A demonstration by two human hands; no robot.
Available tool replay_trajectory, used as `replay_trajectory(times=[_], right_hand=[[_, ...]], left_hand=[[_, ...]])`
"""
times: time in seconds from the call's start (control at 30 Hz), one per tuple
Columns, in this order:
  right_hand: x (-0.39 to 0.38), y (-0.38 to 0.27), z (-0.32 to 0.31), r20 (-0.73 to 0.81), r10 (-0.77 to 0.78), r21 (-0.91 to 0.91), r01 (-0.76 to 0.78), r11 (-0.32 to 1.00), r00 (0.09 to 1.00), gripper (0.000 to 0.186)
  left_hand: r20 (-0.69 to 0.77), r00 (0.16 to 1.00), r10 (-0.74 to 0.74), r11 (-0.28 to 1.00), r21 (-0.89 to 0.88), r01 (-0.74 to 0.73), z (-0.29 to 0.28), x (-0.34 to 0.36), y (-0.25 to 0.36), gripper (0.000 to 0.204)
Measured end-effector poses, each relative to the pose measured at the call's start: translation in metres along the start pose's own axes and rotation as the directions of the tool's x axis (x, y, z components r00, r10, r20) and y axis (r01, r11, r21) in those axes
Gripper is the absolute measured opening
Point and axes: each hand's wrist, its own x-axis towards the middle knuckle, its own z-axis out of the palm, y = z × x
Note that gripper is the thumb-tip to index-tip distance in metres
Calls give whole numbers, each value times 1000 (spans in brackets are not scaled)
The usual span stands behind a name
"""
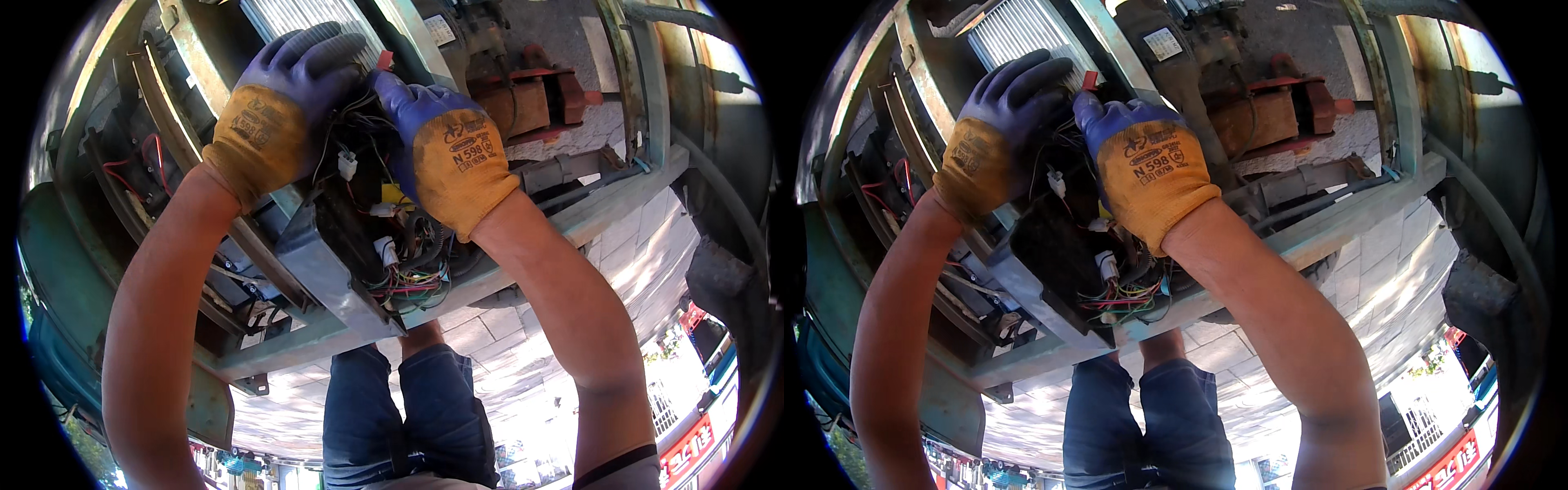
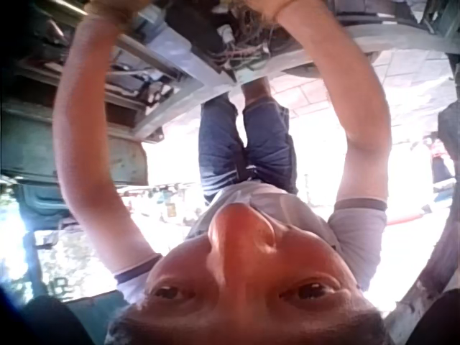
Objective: The person is working on the internal wiring of a large, green industrial machine. They are wearing gloves and using their hands to manipulate a bundle of multicolored wires and connectors, including a yellow connector, near a silver heat sink. The person appears to be troubleshooting or repairing the electrical system by adjusting and organizing the wires.
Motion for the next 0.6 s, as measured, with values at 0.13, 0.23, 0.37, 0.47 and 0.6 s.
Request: replay_trajectory(times=[0.13,0.23,0.37,0.47,0.6], right_hand=[[0,13,14,-144,-40,102,55,993,989,65],[1,14,18,-194,-36,93,55,994,980,59],[5,8,18,-177,-43,74,57,996,983,51],[4,10,14,-102,-6,54,11,999,995,53],[4,11,19,-138,17,96,-4,995,990,49]], left_hand=[[29,995,98,991,-90,-95,-8,1,-8,54],[-1,989,145,916,-377,-135,-18,11,-20,59],[-156,988,-11,649,-752,-111,10,-10,-39,37],[-36,997,70,890,-450,-79,-11,5,-29,20],[24,999,29,972,-235,-22,-18,-5,-8,10]])
